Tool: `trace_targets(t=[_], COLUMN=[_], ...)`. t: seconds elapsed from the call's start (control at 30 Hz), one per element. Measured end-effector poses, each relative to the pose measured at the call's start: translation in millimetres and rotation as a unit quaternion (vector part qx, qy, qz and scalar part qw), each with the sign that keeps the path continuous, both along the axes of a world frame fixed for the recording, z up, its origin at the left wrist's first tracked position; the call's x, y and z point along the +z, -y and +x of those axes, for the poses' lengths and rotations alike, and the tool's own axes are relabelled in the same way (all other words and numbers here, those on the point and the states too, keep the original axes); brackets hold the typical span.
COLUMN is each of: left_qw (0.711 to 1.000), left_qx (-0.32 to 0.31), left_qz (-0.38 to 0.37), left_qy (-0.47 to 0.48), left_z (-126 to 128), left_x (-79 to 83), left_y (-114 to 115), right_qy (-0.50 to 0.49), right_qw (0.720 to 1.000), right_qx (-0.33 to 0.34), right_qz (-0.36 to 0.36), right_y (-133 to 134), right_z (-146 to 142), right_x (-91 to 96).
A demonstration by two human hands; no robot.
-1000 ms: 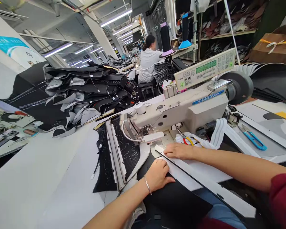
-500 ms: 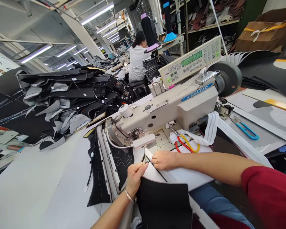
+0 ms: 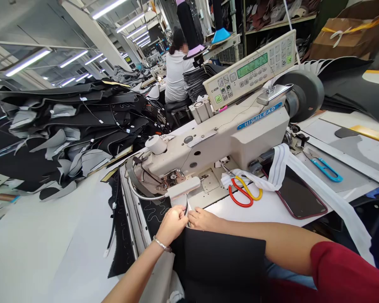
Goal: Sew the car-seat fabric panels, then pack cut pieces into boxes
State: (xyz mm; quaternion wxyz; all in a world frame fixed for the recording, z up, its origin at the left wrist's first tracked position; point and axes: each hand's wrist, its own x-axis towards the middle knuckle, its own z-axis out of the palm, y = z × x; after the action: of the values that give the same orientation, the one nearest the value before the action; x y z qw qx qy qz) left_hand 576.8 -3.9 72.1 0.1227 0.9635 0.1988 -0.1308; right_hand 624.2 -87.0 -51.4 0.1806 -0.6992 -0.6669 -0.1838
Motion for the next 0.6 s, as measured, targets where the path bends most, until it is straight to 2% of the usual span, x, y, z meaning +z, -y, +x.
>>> trace_targets(t=[0.4, 0.6], left_qw=[0.995, 0.988], left_qx=[0.036, 0.071], left_qz=[-0.092, -0.135], left_qy=[0.022, 0.021], left_z=[-5, -4], left_x=[-10.9, -10.7], left_y=[-10, -12], right_qy=[-0.028, -0.034], right_qw=[0.998, 0.998], right_qx=[-0.043, -0.032], right_qz=[0.033, 0.047], right_y=[-9, -8], right_z=[-9, -5], right_x=[-13.0, -11.1])
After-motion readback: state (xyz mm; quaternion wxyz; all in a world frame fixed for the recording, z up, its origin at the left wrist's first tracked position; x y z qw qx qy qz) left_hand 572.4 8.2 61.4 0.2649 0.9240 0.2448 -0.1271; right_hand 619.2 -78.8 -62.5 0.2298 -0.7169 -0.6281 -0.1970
